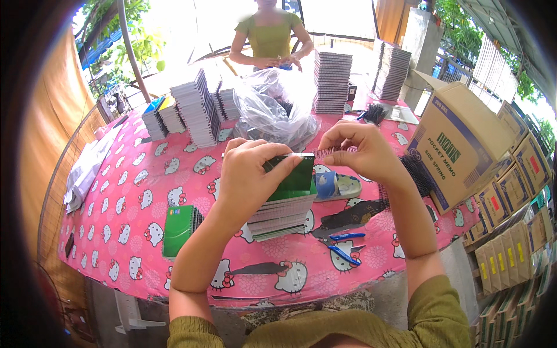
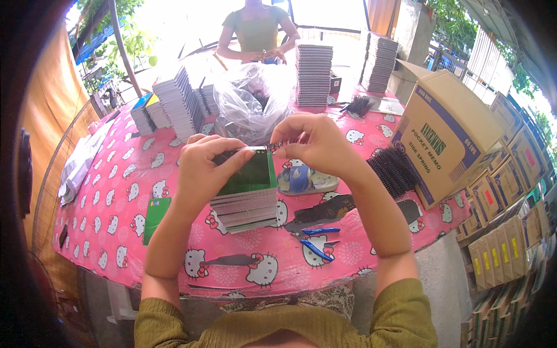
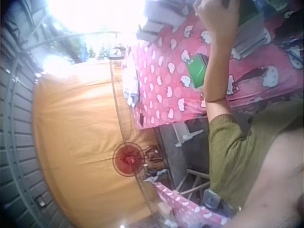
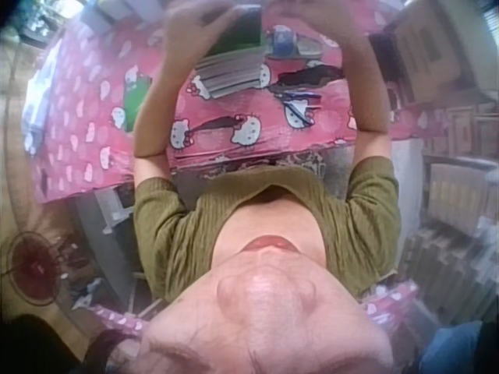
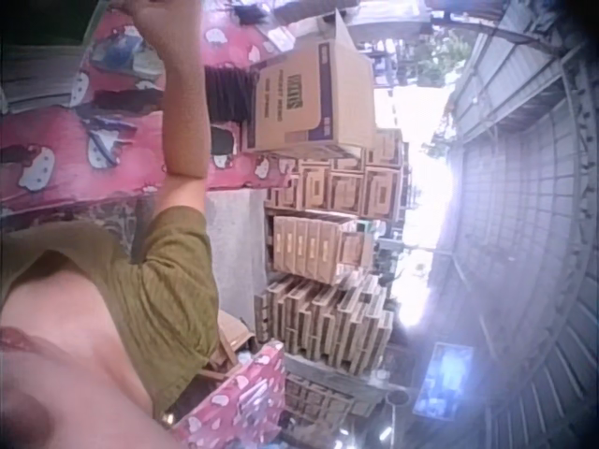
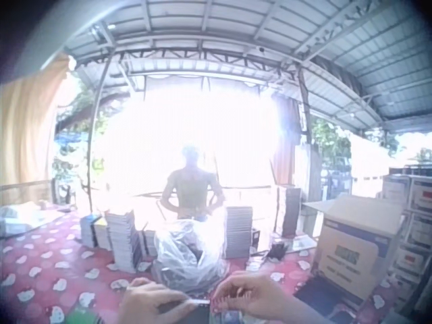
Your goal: The person manually inserts a wire spiral into the pre-punched holes of a green notebook cover and a stack of paper, then uses a pair of pliers to crimp the ends of the wire.
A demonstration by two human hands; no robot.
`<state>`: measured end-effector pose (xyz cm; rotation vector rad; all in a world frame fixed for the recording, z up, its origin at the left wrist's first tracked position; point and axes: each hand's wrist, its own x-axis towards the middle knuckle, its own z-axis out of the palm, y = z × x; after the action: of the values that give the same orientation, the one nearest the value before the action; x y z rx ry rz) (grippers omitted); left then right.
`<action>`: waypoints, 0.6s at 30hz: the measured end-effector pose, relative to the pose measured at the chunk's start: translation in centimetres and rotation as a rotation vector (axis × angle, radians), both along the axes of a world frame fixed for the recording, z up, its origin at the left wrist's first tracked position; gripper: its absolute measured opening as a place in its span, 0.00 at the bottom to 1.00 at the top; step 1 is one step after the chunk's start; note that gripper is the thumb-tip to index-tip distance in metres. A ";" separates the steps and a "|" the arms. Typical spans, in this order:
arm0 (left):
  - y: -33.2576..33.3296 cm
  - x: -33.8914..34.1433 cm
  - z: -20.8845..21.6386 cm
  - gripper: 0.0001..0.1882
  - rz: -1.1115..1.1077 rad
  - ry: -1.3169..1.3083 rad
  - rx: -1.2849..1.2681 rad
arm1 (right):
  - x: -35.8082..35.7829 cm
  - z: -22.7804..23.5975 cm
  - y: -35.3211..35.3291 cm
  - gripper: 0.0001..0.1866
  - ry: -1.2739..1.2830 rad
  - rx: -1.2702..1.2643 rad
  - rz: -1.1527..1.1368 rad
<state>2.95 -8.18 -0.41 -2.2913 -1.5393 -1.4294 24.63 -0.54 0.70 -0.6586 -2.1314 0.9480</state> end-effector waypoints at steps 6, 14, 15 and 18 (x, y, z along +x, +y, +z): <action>0.0 -0.1 -0.5 0.11 0.019 -0.006 0.008 | -0.7 -0.1 -1.9 0.06 -0.123 0.136 -0.104; -0.5 -0.6 -0.4 0.12 0.028 0.003 -0.062 | 1.2 1.1 1.3 0.15 0.165 0.099 -0.105; -0.7 -0.8 -0.4 0.13 0.027 0.016 -0.068 | 2.6 -0.1 3.7 0.15 0.100 0.102 -0.215; -0.8 -0.5 -1.4 0.16 0.166 0.160 0.157 | 5.7 -10.1 8.2 0.35 -0.682 0.160 -0.256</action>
<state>2.41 -8.95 -1.78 -2.0788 -1.4754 -1.2450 30.33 7.68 -9.38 -1.2705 -2.5752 0.4324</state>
